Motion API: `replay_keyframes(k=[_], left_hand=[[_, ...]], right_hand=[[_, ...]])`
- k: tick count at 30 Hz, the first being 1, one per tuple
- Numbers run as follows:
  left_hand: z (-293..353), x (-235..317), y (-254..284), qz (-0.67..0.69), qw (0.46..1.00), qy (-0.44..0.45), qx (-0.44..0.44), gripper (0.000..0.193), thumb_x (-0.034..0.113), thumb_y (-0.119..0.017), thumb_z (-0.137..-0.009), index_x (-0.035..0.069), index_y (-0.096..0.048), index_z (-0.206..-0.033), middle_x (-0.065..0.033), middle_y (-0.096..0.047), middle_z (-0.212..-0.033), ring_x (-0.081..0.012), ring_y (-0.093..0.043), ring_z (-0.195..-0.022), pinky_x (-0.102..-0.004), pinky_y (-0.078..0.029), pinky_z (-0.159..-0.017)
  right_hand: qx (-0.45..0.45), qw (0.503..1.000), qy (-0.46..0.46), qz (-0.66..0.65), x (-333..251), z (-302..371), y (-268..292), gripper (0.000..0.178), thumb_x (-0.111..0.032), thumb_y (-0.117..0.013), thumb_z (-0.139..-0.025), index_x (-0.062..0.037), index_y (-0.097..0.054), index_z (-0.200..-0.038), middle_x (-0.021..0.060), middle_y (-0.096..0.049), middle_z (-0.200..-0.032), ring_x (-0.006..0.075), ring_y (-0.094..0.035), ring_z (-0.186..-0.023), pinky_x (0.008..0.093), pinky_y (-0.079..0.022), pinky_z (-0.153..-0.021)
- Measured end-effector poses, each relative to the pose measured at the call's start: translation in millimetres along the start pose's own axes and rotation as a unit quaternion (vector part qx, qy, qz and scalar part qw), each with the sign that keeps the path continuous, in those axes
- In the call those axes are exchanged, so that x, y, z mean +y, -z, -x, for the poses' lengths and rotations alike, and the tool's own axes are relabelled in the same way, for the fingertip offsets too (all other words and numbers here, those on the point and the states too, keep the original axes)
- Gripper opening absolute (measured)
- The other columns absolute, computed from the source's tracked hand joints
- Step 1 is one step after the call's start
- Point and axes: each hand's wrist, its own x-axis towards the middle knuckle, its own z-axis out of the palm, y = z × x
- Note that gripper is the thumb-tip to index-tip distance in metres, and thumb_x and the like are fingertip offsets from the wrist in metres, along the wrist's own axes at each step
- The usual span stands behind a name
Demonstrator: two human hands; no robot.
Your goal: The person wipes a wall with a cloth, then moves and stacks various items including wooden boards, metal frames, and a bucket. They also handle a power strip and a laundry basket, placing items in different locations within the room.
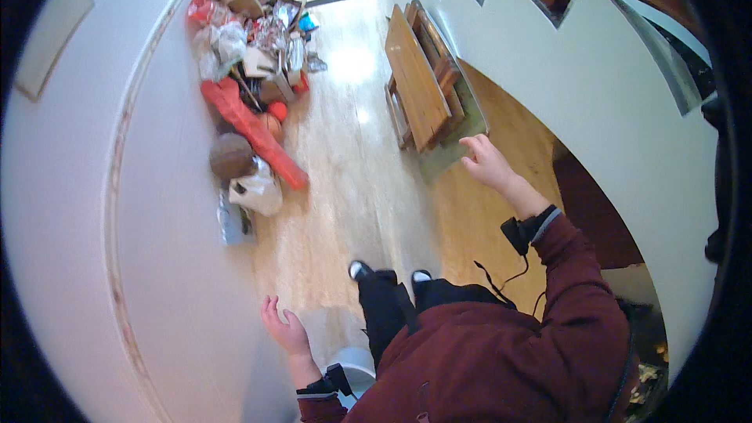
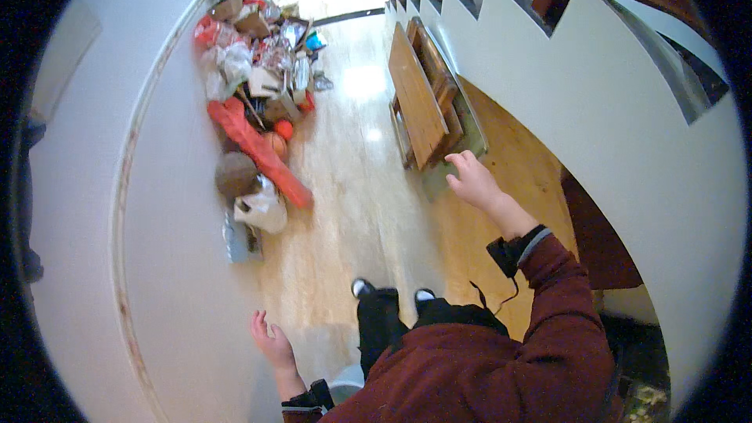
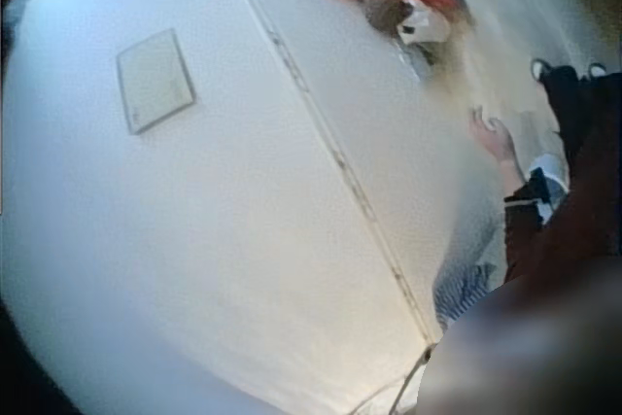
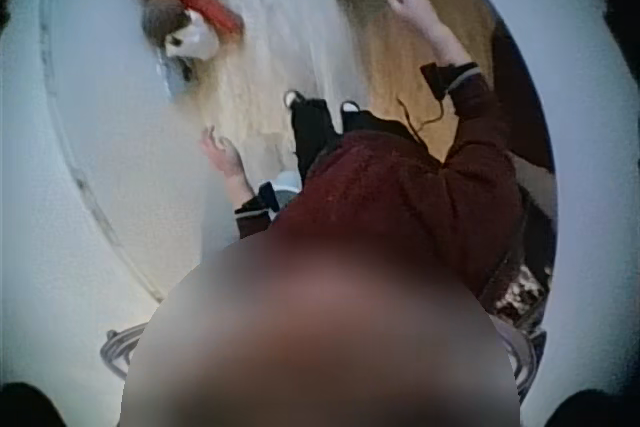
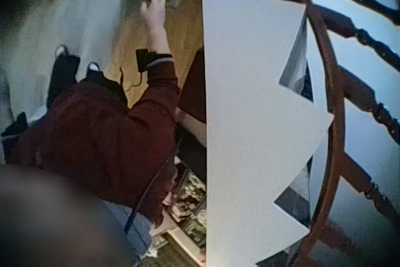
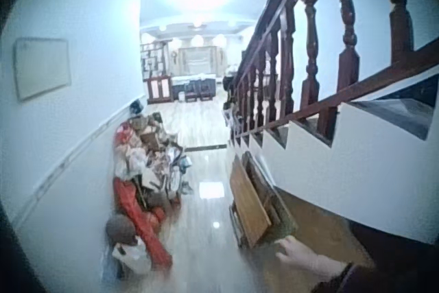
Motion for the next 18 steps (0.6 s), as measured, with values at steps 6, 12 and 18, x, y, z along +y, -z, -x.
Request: replay_keyframes(k=[6,12,18], left_hand=[[-238.3,68.5,-88.8,0.177,0.972,-0.122,-0.098,0.033,-0.004,-0.045,-0.068,0.001,-0.051,-0.100,-0.0138,-0.049,-0.106,-0.0271,-0.044,-0.102,-0.0351,-0.034,-0.089],[-414.3,234.0,-204.6,0.199,0.856,-0.398,-0.263,0.030,-0.001,-0.048,-0.070,0.003,-0.051,-0.100,-0.0139,-0.050,-0.103,-0.0278,-0.046,-0.099,-0.0333,-0.035,-0.087],[-471.5,353.3,-345.5,0.320,0.773,-0.230,-0.497,0.026,0.006,-0.048,-0.077,0.003,-0.051,-0.103,-0.0095,-0.053,-0.101,-0.0183,-0.050,-0.095,-0.0294,-0.040,-0.079]], right_hand=[[0.061,0.995,-0.077,0.011,23.7,-122.8,9.8,0.033,-0.018,-0.050,-0.074,-0.0048,-0.047,-0.104,0.0164,-0.047,-0.099,0.0315,-0.047,-0.095,0.0365,-0.040,-0.080],[0.070,0.976,-0.205,0.012,61.0,-171.9,28.9,0.034,-0.019,-0.051,-0.071,-0.0049,-0.049,-0.103,0.0170,-0.049,-0.099,0.0311,-0.049,-0.092,0.0369,-0.041,-0.079],[0.065,0.952,-0.299,-0.032,147.5,-234.2,5.8,0.032,-0.020,-0.053,-0.070,-0.0012,-0.053,-0.096,0.0155,-0.057,-0.087,0.0269,-0.054,-0.083,0.0346,-0.043,-0.074]])
